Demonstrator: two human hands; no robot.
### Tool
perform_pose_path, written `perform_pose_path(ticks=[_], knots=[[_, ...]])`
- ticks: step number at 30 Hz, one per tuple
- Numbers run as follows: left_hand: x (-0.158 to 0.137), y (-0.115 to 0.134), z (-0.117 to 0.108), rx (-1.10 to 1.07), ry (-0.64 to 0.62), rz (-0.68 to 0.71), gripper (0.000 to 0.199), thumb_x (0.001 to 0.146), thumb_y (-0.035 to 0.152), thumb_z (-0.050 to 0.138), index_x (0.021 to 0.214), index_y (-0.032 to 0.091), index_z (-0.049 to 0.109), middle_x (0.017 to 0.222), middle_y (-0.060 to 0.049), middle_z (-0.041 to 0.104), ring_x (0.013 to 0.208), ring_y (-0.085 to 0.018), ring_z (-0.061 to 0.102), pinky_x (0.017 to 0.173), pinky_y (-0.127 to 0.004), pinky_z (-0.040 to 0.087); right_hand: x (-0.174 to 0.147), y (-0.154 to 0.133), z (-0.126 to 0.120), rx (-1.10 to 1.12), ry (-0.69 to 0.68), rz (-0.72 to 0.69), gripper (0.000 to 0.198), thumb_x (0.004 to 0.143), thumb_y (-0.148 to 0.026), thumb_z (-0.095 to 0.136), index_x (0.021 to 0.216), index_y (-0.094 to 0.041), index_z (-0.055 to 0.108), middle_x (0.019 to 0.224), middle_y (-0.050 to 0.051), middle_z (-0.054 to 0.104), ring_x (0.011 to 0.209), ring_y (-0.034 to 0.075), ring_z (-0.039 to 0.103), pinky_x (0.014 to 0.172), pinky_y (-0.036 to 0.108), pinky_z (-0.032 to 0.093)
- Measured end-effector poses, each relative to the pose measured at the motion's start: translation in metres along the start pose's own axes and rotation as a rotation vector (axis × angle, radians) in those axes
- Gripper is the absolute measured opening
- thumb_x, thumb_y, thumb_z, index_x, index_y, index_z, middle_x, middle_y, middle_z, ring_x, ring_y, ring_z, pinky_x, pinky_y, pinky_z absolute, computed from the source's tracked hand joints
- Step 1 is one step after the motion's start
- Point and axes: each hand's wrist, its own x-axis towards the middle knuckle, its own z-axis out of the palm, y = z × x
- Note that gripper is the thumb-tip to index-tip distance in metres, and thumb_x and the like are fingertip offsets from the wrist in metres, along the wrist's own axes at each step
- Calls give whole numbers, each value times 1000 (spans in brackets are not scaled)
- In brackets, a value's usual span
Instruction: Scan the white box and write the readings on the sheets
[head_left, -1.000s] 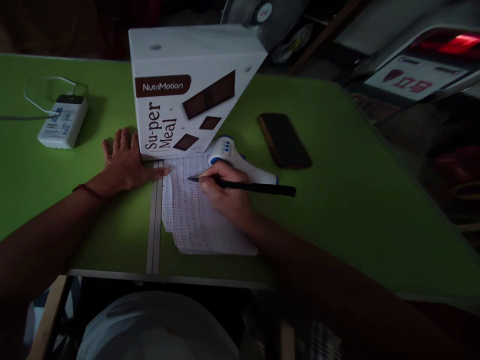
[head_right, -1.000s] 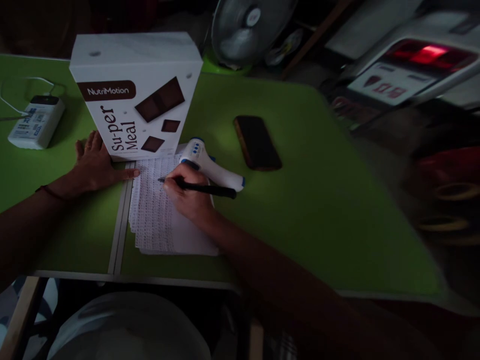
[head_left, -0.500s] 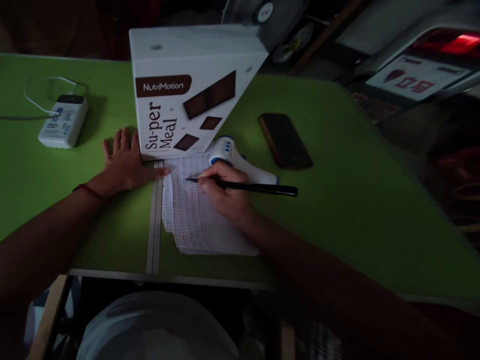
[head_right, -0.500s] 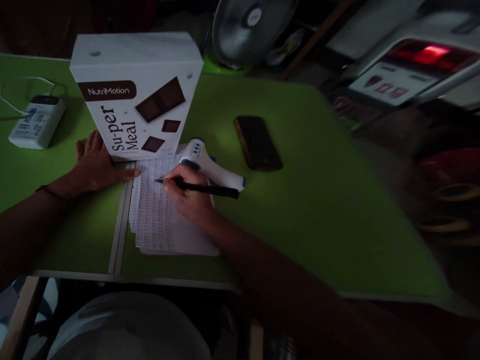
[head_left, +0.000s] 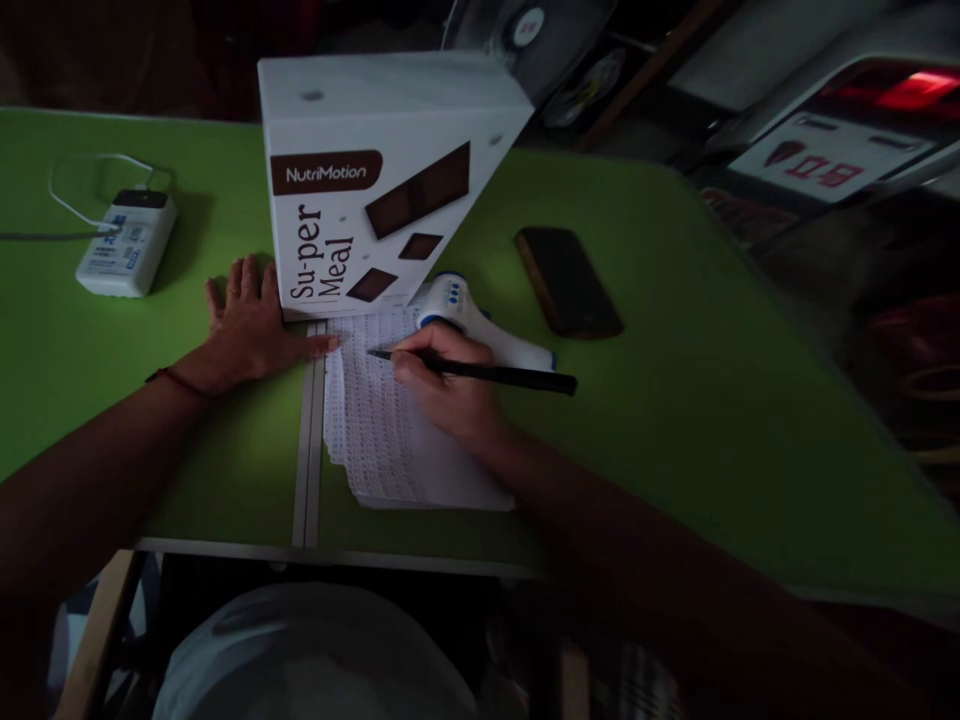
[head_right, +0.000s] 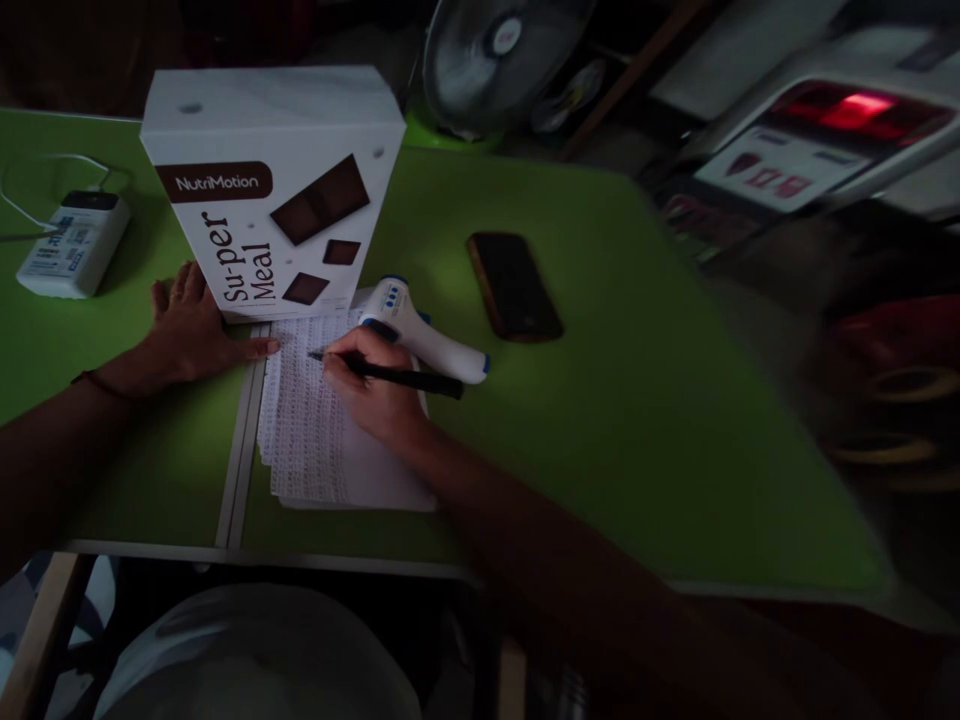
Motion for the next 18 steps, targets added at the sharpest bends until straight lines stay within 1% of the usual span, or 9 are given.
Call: perform_pose_path(ticks=[5,8,12,15,18], knots=[[0,0,1,2,6,-2,139,66,101,53,168,15,14,174,-25,10,160,-49,6,127,-67,4,0,0,1,18,-21,-5,7,75,-25,61,69,-24,58,58,-4,58,51,13,52,53,28,47],[0,-1,1,0,9,1,138,67,101,54,168,15,14,174,-24,12,160,-50,5,127,-67,4,0,-1,1,-4,-29,-2,9,76,-23,62,69,-25,57,57,-4,57,51,13,52,52,28,47],[0,-1,1,-7,10,0,139,66,102,52,168,14,15,174,-24,11,160,-49,5,127,-66,2,-1,-1,0,-31,-39,4,11,76,-21,62,69,-26,55,58,-4,58,52,14,52,52,28,47],[0,-2,2,-22,15,10,141,64,104,50,168,15,15,174,-23,11,160,-49,5,127,-67,2,0,-2,0,-24,-41,-5,8,74,-23,60,68,-25,56,57,-4,58,51,14,50,50,28,45],[1,-3,2,-23,19,13,141,63,105,49,168,16,15,174,-22,11,160,-48,6,127,-67,2,1,-1,0,-14,-10,-7,9,74,-25,59,66,-24,56,58,-3,59,52,13,51,52,28,45]])
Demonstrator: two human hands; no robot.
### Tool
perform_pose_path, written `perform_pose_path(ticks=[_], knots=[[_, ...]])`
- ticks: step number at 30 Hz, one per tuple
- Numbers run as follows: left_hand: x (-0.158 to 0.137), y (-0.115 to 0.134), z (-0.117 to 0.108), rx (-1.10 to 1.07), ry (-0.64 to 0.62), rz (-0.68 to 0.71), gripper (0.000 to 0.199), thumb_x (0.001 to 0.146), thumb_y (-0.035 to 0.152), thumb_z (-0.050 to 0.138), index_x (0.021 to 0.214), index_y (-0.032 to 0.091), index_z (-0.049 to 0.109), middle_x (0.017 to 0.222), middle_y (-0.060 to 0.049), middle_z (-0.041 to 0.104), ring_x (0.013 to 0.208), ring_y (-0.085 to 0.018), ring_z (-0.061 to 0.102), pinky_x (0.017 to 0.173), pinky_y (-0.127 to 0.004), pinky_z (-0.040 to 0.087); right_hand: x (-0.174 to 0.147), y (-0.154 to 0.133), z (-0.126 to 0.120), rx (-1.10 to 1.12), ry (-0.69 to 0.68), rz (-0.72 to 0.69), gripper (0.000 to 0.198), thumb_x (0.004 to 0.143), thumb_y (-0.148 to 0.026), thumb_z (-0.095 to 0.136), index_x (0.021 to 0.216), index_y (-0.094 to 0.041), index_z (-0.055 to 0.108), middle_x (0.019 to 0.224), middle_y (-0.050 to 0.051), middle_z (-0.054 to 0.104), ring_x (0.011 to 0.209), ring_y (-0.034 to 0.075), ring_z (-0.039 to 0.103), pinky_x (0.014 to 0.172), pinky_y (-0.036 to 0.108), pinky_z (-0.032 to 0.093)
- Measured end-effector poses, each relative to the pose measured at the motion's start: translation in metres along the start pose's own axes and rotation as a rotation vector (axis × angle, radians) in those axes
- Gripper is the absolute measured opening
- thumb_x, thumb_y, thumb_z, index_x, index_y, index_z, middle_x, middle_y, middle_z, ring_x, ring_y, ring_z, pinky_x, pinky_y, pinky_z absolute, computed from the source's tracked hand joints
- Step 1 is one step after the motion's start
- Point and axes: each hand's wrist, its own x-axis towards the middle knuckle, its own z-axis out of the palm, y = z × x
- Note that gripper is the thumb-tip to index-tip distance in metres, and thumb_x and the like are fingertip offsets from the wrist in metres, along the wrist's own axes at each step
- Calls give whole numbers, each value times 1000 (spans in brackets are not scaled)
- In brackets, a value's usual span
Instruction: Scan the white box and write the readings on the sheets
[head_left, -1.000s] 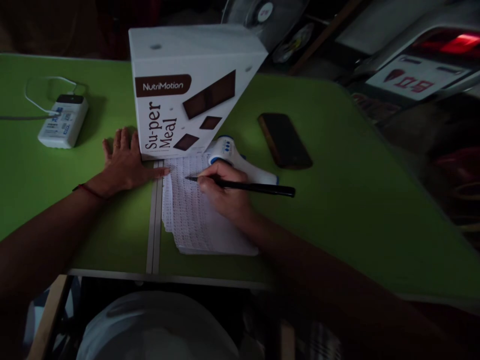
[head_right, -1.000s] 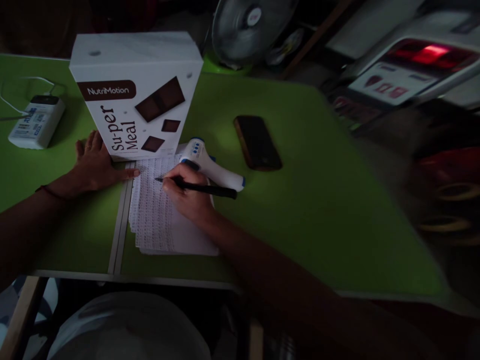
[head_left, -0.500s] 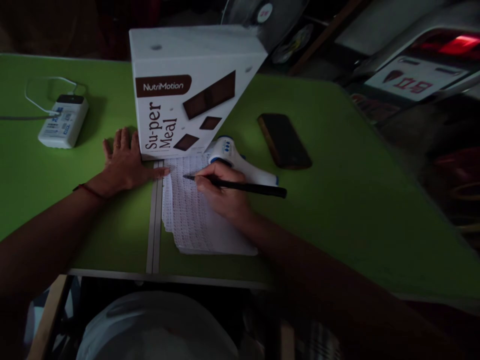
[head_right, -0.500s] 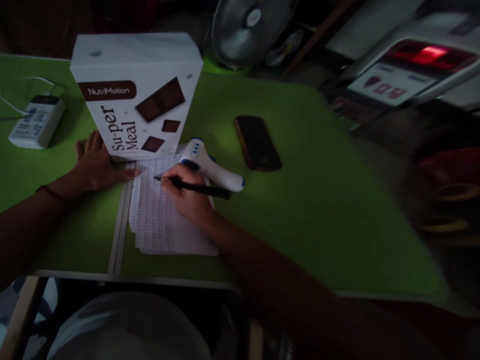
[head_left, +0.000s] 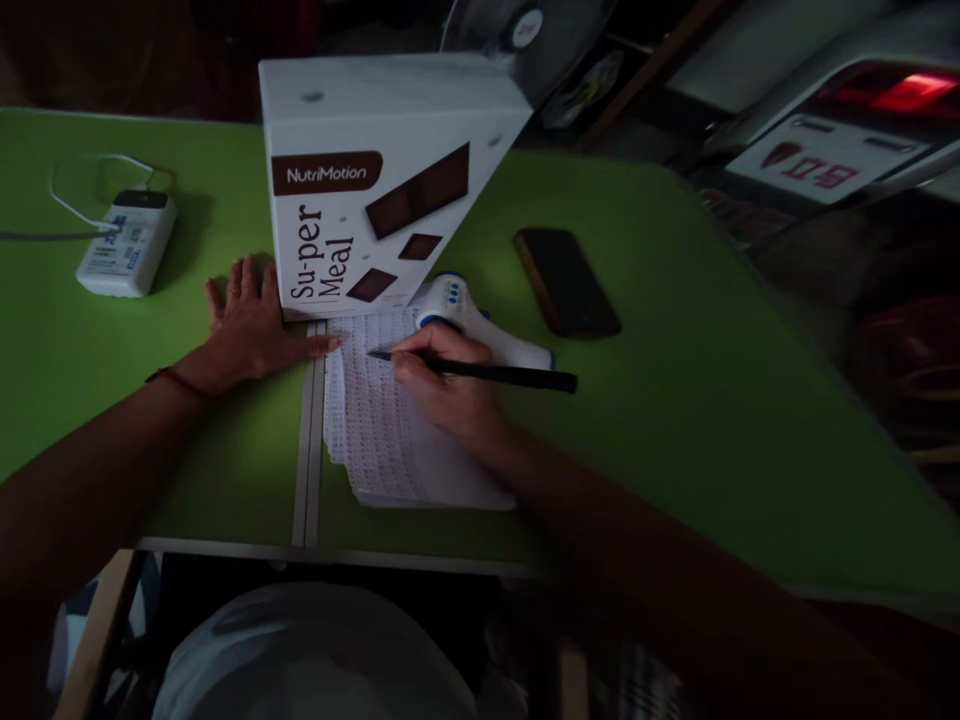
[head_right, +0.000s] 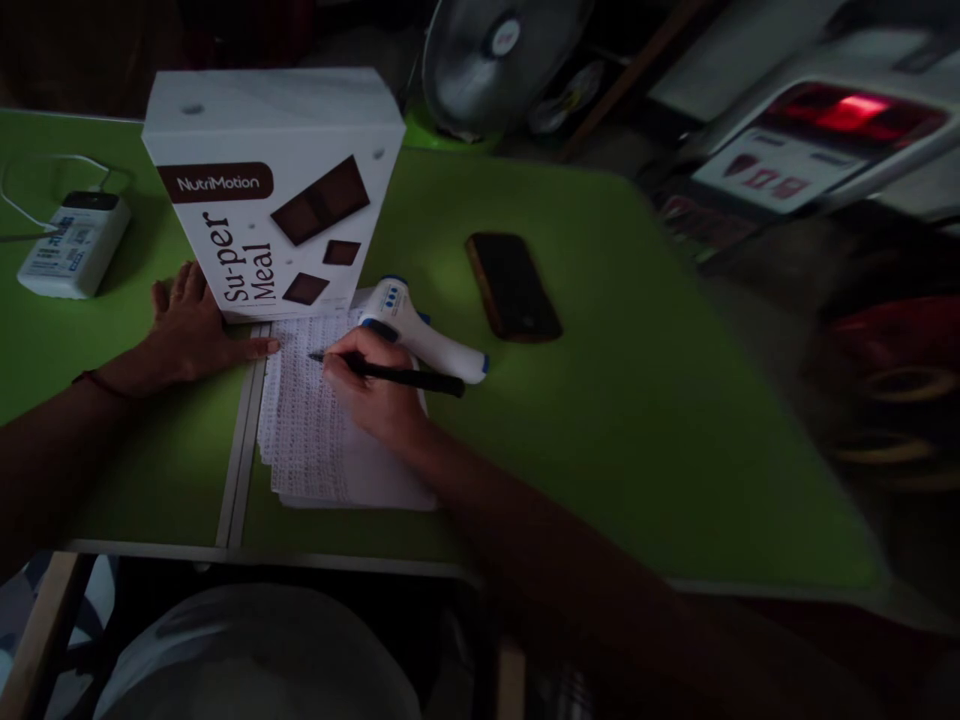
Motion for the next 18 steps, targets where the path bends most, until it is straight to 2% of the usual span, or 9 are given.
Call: perform_pose_path(ticks=[8,18], knots=[[-1,4,-4,22,-31,-33,141,67,101,53,168,12,12,174,-24,8,160,-48,3,128,-65,2,-1,2,1,26,13,-20,7,73,-22,59,67,-24,56,57,-4,55,51,13,50,52,29,44],[0,1,-1,12,-2,-11,144,63,104,50,168,12,16,174,-24,11,160,-48,6,127,-66,2,0,2,1,-22,33,-25,7,73,-24,58,67,-24,54,57,-4,53,53,13,49,54,29,44]])
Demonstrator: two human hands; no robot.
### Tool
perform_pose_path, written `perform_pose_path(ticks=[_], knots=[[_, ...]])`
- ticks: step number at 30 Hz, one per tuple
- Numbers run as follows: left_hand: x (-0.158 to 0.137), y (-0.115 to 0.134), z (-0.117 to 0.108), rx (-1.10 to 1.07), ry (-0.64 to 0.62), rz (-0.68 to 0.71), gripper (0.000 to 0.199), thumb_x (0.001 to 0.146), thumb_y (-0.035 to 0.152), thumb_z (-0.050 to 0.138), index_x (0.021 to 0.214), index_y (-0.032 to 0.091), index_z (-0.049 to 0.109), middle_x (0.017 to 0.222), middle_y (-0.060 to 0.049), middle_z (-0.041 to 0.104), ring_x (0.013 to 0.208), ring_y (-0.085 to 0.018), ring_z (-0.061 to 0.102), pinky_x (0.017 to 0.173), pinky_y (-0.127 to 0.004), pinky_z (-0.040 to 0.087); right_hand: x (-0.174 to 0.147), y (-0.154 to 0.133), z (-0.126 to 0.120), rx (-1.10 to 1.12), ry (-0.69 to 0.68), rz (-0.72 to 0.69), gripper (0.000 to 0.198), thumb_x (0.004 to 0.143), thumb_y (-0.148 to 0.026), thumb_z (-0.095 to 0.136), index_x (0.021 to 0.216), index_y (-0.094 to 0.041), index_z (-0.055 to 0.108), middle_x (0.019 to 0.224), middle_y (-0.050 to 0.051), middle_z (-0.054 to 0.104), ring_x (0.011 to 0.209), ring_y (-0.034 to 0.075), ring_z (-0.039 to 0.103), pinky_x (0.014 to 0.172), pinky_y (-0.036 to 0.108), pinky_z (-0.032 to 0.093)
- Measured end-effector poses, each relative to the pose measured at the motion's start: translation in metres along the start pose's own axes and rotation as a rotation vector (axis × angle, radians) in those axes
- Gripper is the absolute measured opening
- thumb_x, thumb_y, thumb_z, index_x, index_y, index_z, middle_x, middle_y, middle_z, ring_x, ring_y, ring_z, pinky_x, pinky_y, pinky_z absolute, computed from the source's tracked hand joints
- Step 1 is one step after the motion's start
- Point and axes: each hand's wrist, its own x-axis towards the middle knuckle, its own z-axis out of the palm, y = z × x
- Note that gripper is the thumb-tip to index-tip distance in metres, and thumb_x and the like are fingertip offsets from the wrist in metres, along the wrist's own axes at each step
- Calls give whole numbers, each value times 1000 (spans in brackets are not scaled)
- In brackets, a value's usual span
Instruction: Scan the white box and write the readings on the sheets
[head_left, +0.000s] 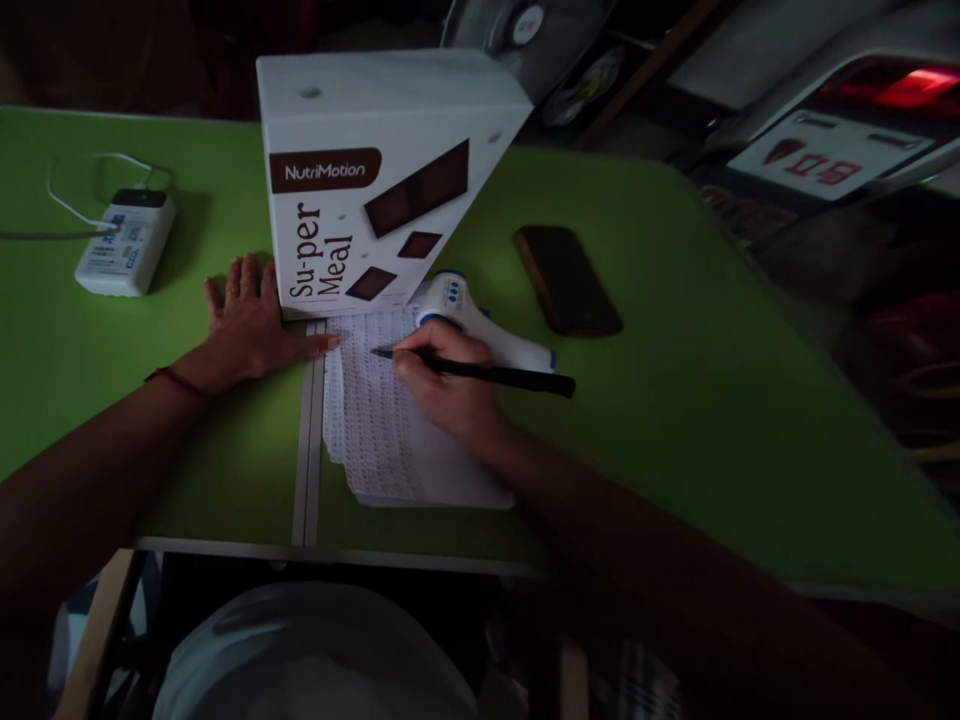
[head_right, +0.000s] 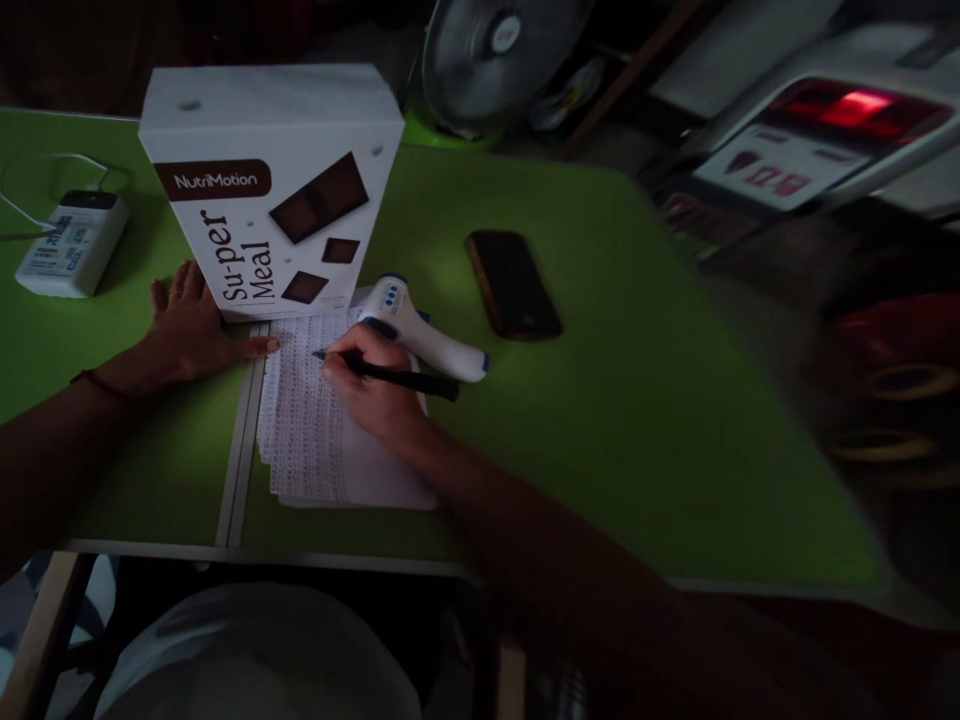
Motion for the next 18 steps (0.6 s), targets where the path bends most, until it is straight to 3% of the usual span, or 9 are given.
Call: perform_pose_path(ticks=[18], knots=[[0,2,-1,31,-31,-20,146,64,105,48,168,9,12,174,-25,7,161,-46,3,127,-65,1,1,-6,-2,62,-62,16,9,73,-26,59,64,-24,57,56,-3,59,49,12,49,49,27,43]])
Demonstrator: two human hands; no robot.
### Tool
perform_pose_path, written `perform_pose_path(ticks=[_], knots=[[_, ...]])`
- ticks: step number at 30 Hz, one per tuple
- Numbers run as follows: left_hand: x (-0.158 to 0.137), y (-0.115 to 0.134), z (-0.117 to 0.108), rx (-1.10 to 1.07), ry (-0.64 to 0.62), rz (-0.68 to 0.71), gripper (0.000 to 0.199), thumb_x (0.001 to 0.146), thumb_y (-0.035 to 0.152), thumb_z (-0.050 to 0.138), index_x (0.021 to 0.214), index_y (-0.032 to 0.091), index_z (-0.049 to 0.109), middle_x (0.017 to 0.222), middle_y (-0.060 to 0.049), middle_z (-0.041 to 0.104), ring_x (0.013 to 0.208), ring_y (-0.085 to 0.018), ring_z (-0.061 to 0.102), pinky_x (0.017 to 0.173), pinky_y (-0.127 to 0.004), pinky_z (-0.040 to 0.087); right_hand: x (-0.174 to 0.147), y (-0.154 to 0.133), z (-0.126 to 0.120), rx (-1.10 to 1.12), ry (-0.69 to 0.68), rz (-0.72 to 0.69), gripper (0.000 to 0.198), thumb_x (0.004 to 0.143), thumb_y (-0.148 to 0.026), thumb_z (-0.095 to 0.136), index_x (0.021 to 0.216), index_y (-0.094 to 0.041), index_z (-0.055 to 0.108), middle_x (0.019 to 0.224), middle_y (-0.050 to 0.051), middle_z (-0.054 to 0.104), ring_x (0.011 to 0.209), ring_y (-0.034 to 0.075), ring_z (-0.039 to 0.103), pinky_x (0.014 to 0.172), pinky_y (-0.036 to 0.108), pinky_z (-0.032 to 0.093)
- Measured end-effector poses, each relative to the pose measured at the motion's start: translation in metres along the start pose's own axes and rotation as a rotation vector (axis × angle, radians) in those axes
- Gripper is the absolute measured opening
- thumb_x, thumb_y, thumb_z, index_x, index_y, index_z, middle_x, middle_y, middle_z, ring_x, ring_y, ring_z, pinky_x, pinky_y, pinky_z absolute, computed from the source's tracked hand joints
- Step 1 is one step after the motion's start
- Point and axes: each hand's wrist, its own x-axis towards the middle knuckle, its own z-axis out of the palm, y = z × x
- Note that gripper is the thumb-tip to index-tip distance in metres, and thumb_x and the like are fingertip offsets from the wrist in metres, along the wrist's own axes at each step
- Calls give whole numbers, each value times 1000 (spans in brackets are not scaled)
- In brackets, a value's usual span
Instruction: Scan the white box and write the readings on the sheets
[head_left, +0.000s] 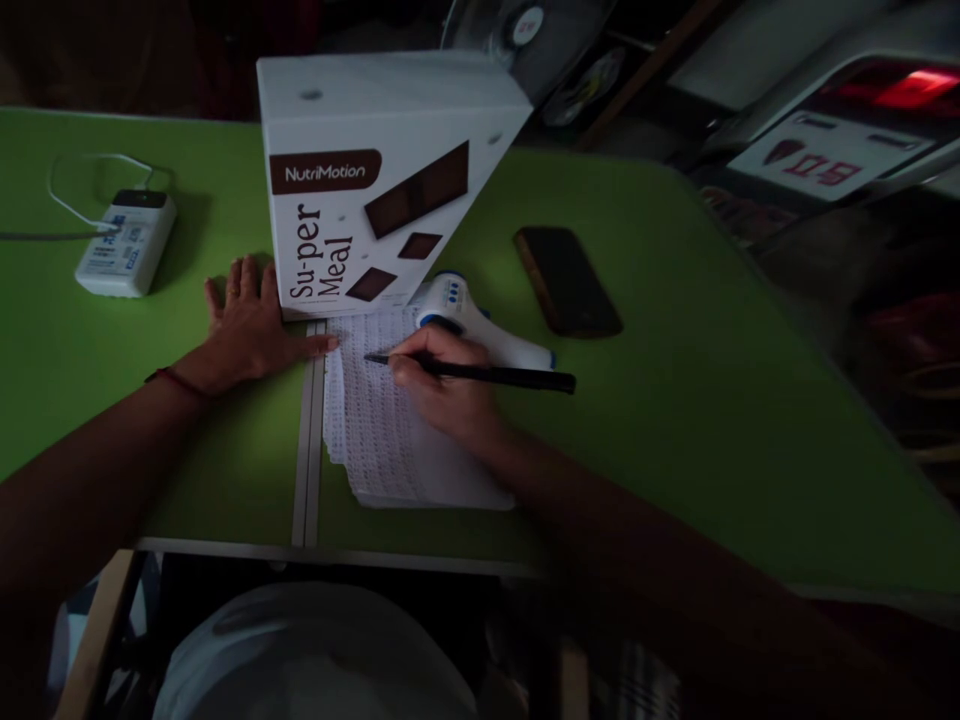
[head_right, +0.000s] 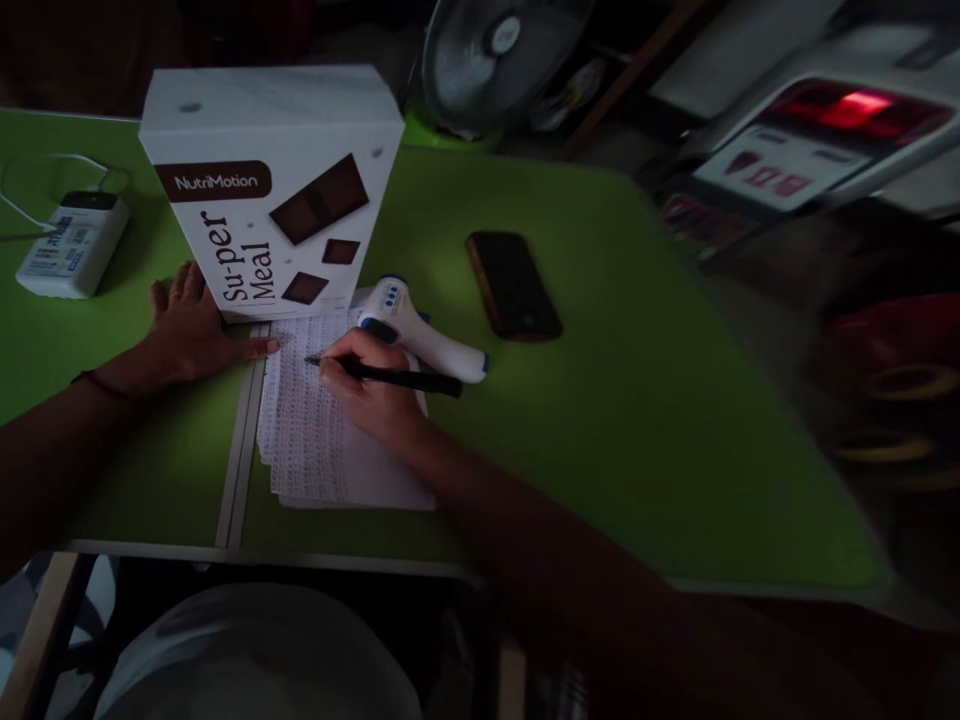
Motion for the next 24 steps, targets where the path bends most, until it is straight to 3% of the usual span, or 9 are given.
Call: perform_pose_path(ticks=[6,12,24], knots=[[1,-3,3,-37,45,9,145,59,106,49,168,16,17,174,-20,14,160,-47,8,128,-64,3,-1,-1,2,-11,7,-4,9,73,-26,57,65,-24,54,53,-5,52,47,11,44,47,26,40],[-1,1,0,0,10,4,142,67,101,53,168,10,14,174,-25,9,161,-47,5,128,-65,3,-2,5,0,-29,7,-31,9,76,-21,59,68,-24,55,57,-4,56,50,12,49,50,27,43],[1,-2,3,-32,22,14,142,65,103,51,168,14,13,174,-23,9,160,-49,4,127,-67,1,-2,4,-1,-35,18,1,9,73,-21,59,66,-24,55,56,-4,55,50,12,48,51,27,43]])
